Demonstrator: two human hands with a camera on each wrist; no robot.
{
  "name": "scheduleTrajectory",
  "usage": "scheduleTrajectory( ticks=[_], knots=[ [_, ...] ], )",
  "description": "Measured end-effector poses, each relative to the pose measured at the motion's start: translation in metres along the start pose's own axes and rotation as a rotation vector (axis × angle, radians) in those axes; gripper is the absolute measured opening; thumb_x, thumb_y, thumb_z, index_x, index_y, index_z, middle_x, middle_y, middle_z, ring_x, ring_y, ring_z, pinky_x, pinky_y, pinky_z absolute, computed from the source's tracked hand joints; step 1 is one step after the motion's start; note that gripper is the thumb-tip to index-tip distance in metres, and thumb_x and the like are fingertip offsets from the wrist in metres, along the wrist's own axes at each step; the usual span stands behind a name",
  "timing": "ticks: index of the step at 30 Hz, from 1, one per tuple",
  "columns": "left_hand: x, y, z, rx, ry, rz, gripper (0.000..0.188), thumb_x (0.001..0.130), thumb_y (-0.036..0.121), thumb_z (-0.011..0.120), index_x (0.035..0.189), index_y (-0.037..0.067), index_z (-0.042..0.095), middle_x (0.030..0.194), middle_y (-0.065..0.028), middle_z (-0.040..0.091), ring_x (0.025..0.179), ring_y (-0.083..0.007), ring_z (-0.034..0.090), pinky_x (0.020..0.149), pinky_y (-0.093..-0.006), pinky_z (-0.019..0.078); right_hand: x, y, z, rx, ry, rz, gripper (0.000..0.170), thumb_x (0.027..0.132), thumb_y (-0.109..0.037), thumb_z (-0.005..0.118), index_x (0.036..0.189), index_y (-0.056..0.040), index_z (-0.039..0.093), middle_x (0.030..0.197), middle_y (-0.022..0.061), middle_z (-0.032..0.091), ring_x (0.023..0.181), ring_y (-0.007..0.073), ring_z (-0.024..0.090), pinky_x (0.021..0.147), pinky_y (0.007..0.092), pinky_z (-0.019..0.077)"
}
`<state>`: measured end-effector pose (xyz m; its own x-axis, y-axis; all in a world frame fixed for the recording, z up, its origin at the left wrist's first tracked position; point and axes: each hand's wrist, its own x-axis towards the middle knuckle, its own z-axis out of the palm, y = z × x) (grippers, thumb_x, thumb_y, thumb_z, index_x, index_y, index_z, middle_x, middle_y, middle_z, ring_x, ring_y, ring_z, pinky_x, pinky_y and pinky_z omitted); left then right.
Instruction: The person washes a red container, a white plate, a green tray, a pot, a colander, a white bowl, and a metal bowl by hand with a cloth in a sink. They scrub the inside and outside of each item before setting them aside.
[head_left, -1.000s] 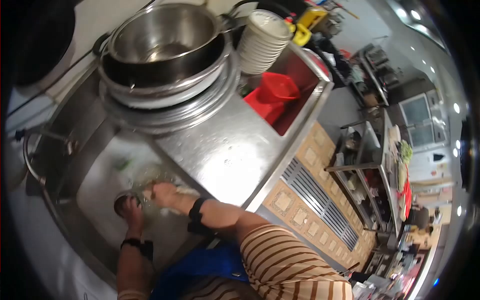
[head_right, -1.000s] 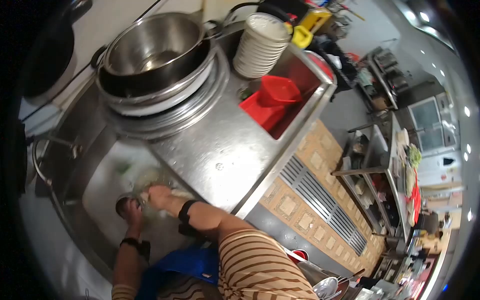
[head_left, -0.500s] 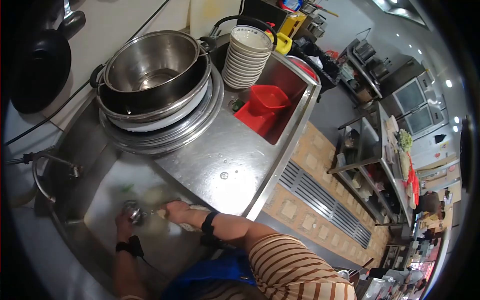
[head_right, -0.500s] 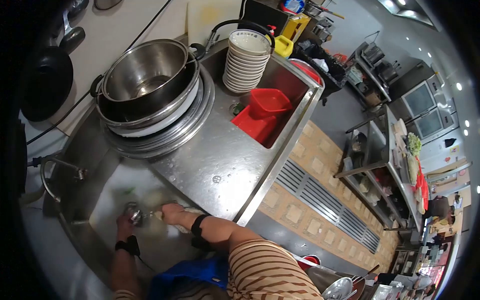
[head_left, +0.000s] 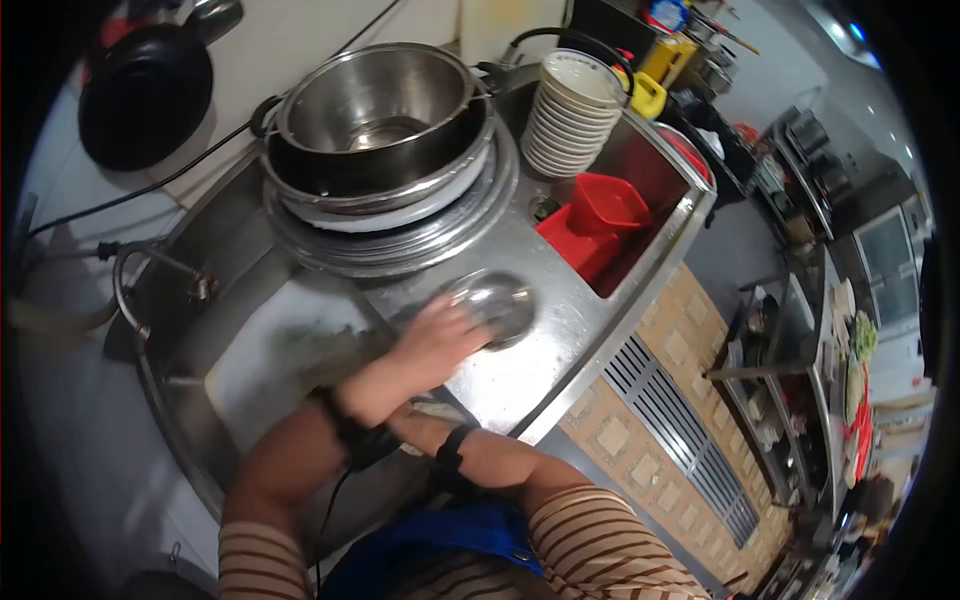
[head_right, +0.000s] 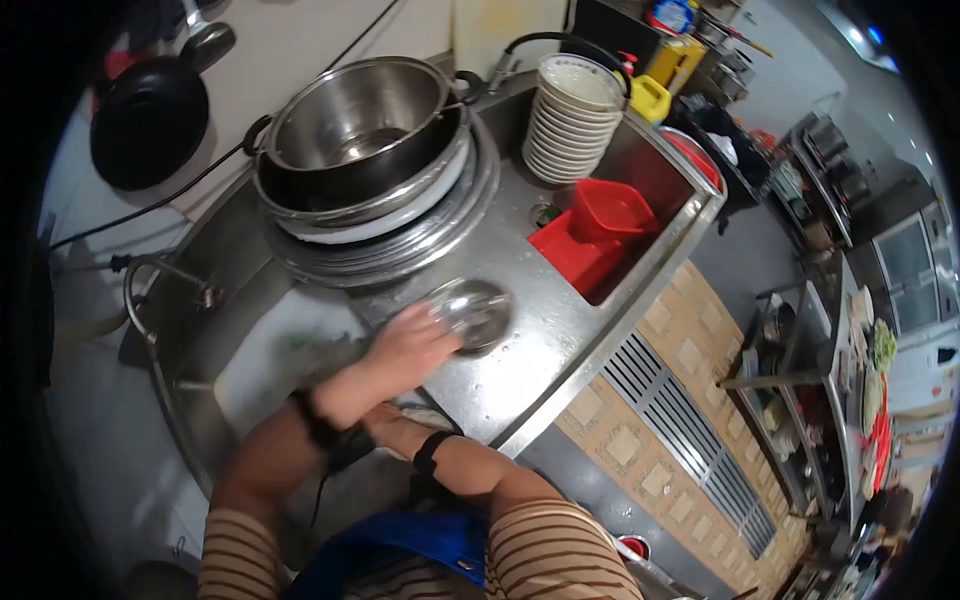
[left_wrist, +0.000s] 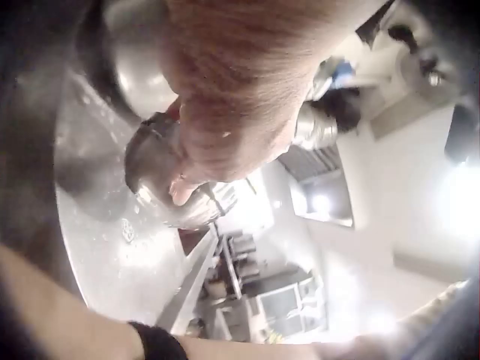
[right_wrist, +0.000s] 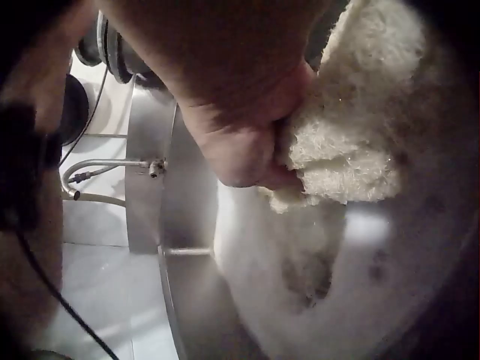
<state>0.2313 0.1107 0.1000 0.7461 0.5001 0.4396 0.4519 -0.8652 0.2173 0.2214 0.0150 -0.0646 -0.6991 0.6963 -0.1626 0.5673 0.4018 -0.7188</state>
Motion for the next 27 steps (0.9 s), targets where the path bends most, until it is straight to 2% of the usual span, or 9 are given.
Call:
scheduleTrajectory(
  ticks=[6, 9, 11, 15, 17, 19, 22, 26, 27],
  knots=[
    [0.080, -0.001, 0.003, -0.161, 0.511, -0.372, 0.017, 0.072, 0.005, 0.057, 0.089, 0.006, 0.058, 0.078, -0.0057, 0.054, 0.084, -0.0253, 0.053, 0.080, -0.0372, 0.0428, 0.019, 0.067, -0.029, 0.061, 0.036, 0.212, 0.035, 0.080, -0.023, 0.053, 0.112, -0.0103, 0.056, 0.110, 0.0135, 0.058, 0.103, 0.0288, 0.055, 0.084, 0.0390, 0.0454],
    [0.010, -0.015, -0.012, -0.389, 0.498, -0.555, 0.015, 0.074, 0.004, 0.058, 0.088, 0.004, 0.058, 0.077, -0.0097, 0.057, 0.076, -0.0294, 0.057, 0.068, -0.0346, 0.0466, 0.024, 0.047, 0.025, 0.134, -0.021, 0.335, 0.037, 0.080, -0.024, 0.053, 0.114, -0.0105, 0.055, 0.110, 0.0132, 0.058, 0.103, 0.0283, 0.056, 0.084, 0.0388, 0.0457],
    [-0.064, -0.038, -0.015, -0.335, 0.578, -0.779, 0.014, 0.075, 0.004, 0.058, 0.089, 0.003, 0.057, 0.075, -0.0127, 0.059, 0.068, -0.0307, 0.059, 0.061, -0.0342, 0.0470, 0.005, -0.010, -0.072, -0.193, -0.213, 0.355, 0.022, 0.070, -0.020, 0.058, 0.086, -0.0068, 0.066, 0.088, 0.0167, 0.064, 0.085, 0.0296, 0.062, 0.076, 0.0384, 0.0494],
    [-0.239, -0.060, -0.010, -0.070, 0.413, -1.301, 0.017, 0.077, 0.014, 0.058, 0.090, 0.002, 0.058, 0.081, -0.0143, 0.062, 0.074, -0.0293, 0.061, 0.066, -0.0347, 0.0473, 0.036, -0.018, -0.090, -0.135, -0.141, 0.495, 0.041, 0.074, -0.027, 0.059, 0.110, -0.0091, 0.056, 0.113, 0.0169, 0.056, 0.102, 0.0312, 0.056, 0.089, 0.0364, 0.0428],
    [-0.397, -0.047, 0.036, 0.224, -0.269, -1.496, 0.032, 0.077, 0.024, 0.060, 0.099, 0.000, 0.057, 0.098, -0.0180, 0.060, 0.088, -0.0314, 0.059, 0.075, -0.0376, 0.0465, 0.057, -0.006, -0.082, -0.174, -0.051, 0.498, 0.064, 0.073, -0.025, 0.060, 0.130, -0.0148, 0.035, 0.124, 0.0204, 0.043, 0.109, 0.0358, 0.049, 0.088, 0.0392, 0.0429],
    [-0.417, -0.030, 0.031, -0.298, -0.252, -1.904, 0.046, 0.076, 0.028, 0.060, 0.109, -0.003, 0.052, 0.112, -0.0213, 0.053, 0.102, -0.0342, 0.053, 0.083, -0.0404, 0.0439, 0.078, 0.009, -0.070, -0.067, -0.014, 0.634, 0.072, 0.073, -0.027, 0.061, 0.135, -0.0199, 0.025, 0.123, 0.0193, 0.044, 0.112, 0.0358, 0.046, 0.090, 0.0403, 0.0417],
    [-0.409, -0.018, 0.058, -0.426, 0.018, -2.147, 0.047, 0.076, 0.027, 0.060, 0.111, -0.003, 0.051, 0.114, -0.0214, 0.053, 0.104, -0.0342, 0.052, 0.084, -0.0397, 0.0439, 0.088, 0.017, -0.051, -0.060, -0.020, 0.681, 0.077, 0.075, -0.029, 0.059, 0.138, -0.0224, 0.016, 0.126, 0.0198, 0.041, 0.113, 0.0366, 0.045, 0.093, 0.0405, 0.0393],
    [-0.364, -0.021, 0.065, -0.908, 0.193, -2.141, 0.044, 0.078, 0.024, 0.058, 0.112, -0.003, 0.052, 0.116, -0.0220, 0.052, 0.098, -0.0335, 0.053, 0.079, -0.0396, 0.0439, 0.078, 0.024, -0.025, -0.022, -0.162, 0.810, 0.069, 0.078, -0.028, 0.054, 0.137, -0.0198, 0.020, 0.130, 0.0241, 0.038, 0.114, 0.0369, 0.046, 0.094, 0.0404, 0.0391],
    [-0.363, -0.026, 0.075, -0.527, -0.404, -1.659, 0.040, 0.079, 0.024, 0.058, 0.110, -0.002, 0.052, 0.112, -0.0183, 0.054, 0.094, -0.0306, 0.054, 0.077, -0.0383, 0.0436, 0.075, 0.029, -0.015, -0.109, -0.260, 0.740, 0.069, 0.079, -0.028, 0.052, 0.138, -0.0178, 0.019, 0.131, 0.0215, 0.038, 0.114, 0.0365, 0.046, 0.094, 0.0419, 0.0382]
  ],
)
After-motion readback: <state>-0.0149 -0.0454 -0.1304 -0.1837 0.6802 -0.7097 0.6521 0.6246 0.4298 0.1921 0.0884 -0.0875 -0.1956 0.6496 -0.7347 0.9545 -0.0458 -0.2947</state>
